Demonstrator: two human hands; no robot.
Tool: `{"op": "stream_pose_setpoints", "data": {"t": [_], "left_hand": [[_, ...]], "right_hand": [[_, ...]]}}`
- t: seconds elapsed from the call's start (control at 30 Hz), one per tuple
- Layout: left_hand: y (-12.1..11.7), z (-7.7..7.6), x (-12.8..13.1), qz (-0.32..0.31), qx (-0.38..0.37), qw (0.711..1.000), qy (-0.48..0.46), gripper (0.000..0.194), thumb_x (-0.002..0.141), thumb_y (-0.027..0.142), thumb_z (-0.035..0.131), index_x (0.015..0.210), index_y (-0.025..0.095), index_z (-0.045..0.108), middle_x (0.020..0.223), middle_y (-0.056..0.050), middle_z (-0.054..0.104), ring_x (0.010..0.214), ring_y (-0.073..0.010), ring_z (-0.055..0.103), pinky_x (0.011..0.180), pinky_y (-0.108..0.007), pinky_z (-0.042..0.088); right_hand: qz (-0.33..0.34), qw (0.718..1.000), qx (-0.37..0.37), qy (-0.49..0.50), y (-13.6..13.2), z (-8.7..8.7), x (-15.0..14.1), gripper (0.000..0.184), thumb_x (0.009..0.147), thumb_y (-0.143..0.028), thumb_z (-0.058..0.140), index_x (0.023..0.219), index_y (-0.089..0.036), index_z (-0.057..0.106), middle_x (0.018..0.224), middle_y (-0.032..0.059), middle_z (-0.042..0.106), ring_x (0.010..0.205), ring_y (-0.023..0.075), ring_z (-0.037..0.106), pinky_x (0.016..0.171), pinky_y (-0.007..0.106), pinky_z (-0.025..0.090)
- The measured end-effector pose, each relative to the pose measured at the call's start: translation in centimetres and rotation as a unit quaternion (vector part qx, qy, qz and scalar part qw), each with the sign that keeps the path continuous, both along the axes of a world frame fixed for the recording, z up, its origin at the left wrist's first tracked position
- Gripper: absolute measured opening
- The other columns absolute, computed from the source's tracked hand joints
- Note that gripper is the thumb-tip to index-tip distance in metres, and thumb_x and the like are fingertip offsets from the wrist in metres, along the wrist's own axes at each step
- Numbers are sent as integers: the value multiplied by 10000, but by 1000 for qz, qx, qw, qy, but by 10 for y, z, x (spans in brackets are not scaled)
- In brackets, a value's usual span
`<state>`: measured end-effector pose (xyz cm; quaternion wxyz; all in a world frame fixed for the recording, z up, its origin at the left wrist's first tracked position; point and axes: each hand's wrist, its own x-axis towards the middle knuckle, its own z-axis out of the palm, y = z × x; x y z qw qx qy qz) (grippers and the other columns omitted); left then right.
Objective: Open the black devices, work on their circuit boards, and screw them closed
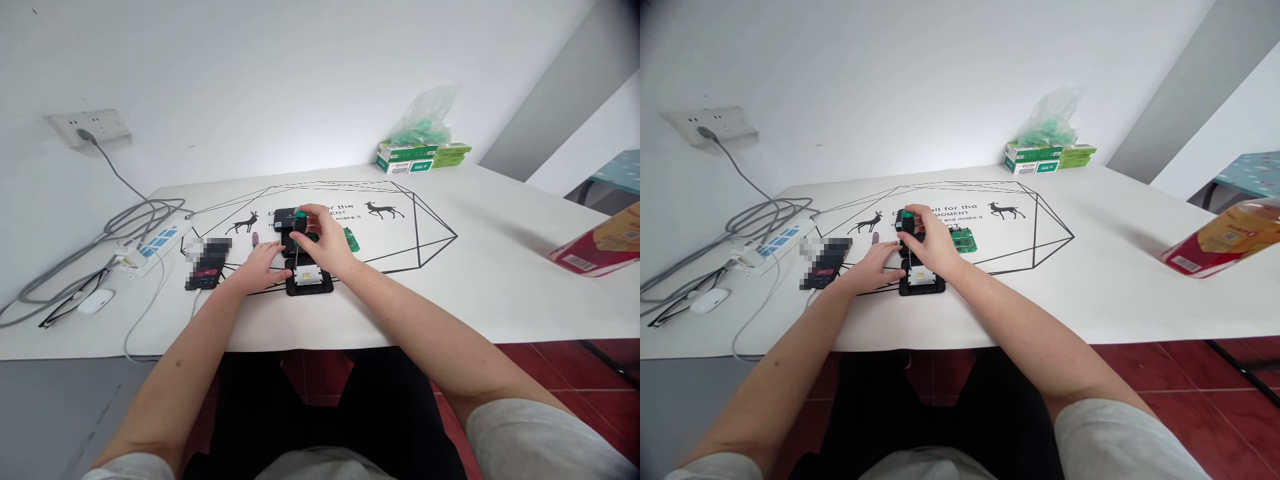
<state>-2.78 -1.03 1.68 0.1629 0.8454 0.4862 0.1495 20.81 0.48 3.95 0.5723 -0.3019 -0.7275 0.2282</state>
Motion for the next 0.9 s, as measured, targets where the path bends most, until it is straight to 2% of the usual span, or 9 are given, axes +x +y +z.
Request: {"op": "stream_pose_setpoints", "data": {"t": [0.23, 0.4, 0.5, 0.67, 0.77, 0.83, 0.9], "left_hand": [[-2, 1, 1, 1, 1, 1000, -10, 728, 992, 636, 650, 1581, 218, 554, 1724, -173, 463, 1662, -409, 319, 1349, -639, 311], [-3, 2, 3, -5, 15, 1000, -16, 645, 1009, 609, 649, 1533, 234, 612, 1699, -153, 489, 1645, -411, 335, 1368, -655, 261], [-2, 2, 5, -19, 37, 999, -28, 498, 1025, 554, 644, 1417, 252, 696, 1672, -130, 519, 1621, -380, 372, 1376, -660, 225], [1, 2, 10, -25, 72, 996, -39, 199, 1000, 427, 670, 1090, 288, 780, 1567, -81, 626, 1507, -359, 484, 1328, -685, 293], [4, 1, 10, -25, 91, 995, -38, 158, 1009, 379, 649, 964, 278, 763, 1479, -71, 678, 1435, -336, 541, 1333, -685, 260], [7, -1, 9, -25, 103, 994, -40, 158, 1014, 361, 645, 944, 272, 755, 1439, -74, 693, 1401, -325, 559, 1343, -669, 233], [10, -3, 7, -7, 113, 993, -41, 158, 1017, 346, 638, 954, 268, 760, 1404, -84, 701, 1386, -330, 554, 1328, -652, 270]], "right_hand": [[12, 1000, -6, 14, -2, -1, 1, 470, 977, -362, 697, 1417, -291, 546, 1366, 118, 735, 1150, 282, 770, 1053, 555, 671], [4, 999, 1, 34, -3, 3, 4, 465, 991, -354, 687, 1431, -303, 544, 1425, 109, 715, 1178, 269, 768, 1079, 542, 667], [0, 999, 3, 43, -2, 1, 3, 466, 992, -356, 691, 1427, -298, 537, 1420, 117, 716, 1178, 264, 770, 1066, 535, 672], [9, 999, 5, 54, -1, -5, -2, 483, 1008, -417, 693, 1443, -301, 518, 1448, 133, 701, 1215, 270, 772, 1037, 520, 691], [14, 998, 13, 61, -1, -6, -3, 496, 1010, -468, 700, 1439, -303, 512, 1452, 135, 699, 1223, 274, 775, 1024, 513, 700], [8, 998, 18, 60, -1, -5, -2, 494, 1015, -494, 696, 1435, -309, 511, 1459, 132, 696, 1221, 270, 776, 1033, 515, 697], [-2, 998, 22, 58, -2, -3, -1, 481, 1022, -492, 687, 1431, -310, 512, 1462, 130, 694, 1221, 268, 774, 1048, 523, 689]]}}
